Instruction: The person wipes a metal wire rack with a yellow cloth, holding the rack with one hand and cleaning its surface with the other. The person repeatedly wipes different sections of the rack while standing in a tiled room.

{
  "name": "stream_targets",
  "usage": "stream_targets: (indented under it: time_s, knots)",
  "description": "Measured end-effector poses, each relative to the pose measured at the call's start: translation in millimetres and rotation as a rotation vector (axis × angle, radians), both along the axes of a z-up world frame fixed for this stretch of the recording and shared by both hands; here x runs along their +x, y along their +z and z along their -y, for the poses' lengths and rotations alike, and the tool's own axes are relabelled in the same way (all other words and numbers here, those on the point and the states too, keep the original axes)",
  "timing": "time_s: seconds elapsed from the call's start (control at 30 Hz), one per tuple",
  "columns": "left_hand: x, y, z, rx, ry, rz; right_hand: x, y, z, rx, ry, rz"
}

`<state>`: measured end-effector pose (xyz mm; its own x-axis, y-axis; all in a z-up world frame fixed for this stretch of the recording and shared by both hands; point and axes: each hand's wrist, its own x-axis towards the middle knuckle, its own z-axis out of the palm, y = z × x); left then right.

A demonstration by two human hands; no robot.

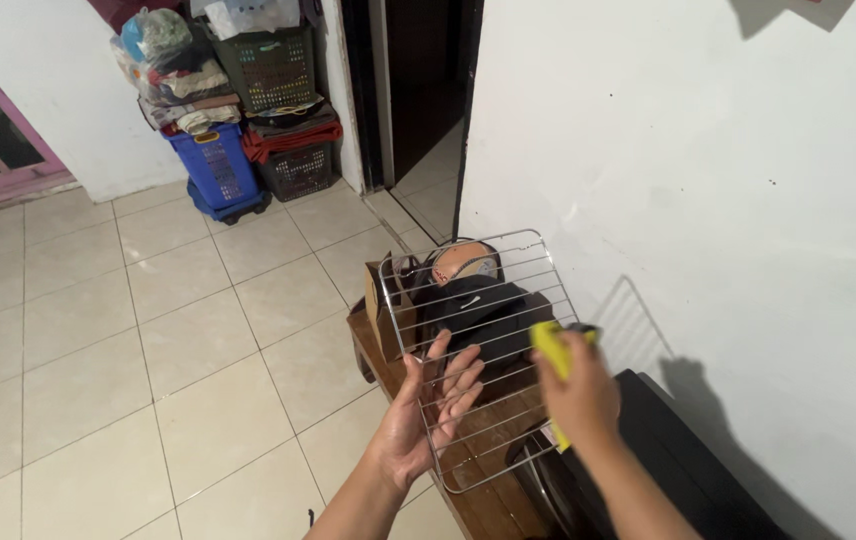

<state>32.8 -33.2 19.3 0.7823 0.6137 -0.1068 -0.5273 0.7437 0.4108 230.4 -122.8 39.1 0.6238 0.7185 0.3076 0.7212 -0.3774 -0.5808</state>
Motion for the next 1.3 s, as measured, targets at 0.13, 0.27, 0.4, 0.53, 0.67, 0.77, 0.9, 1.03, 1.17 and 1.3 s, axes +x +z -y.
stream_targets:
  time_s: [0.13,0.27,0.4,0.53,0.67,0.77,0.9,1.03,1.17,1.3]
  knots:
    - [7.3,7.5,4.3,0.009,-0.013,0.042,-7.7,9.5,0.4,0.004,-0.026,-0.014]
    - [13.3,-2.7,5.8,0.076,-0.048,0.125,-74.3,1.9,3.1,0.127,0.355,0.143]
    - [-1.4,-11.4,3.7,0.149,-0.133,0.293,-72.9,2.8,4.9,0.149,0.425,0.221]
    - [-10.9,3.5,2.6,0.122,-0.018,0.038,-5.3,3.6,-4.5,0.086,0.054,0.183]
    - [-23.3,5.3,-2.6,0.138,-0.041,0.051,-6.4,2.8,-7.0,0.024,-0.079,0.186]
    - [-25.0,-16.0,-10.3,0.151,-0.075,0.158,-71.8,-11.3,-8.1,0.237,0.193,0.224]
    - [-37.1,-30.6,-16.6,-0.014,-0.363,0.818,-102.1,-15.7,-5.2,0.303,0.388,0.253]
    - [-51.5,-7.5,-16.5,0.110,-0.062,0.027,-42.5,-6.7,-14.8,-0.037,-0.054,0.001]
    - [-56.9,-8.8,-18.4,0.094,-0.066,0.015,-35.9,-7.0,-14.7,0.130,-0.111,0.118]
    - [-50.4,-30.1,-26.4,0.019,-0.370,0.870,-122.7,-22.0,-25.9,0.237,0.243,0.242]
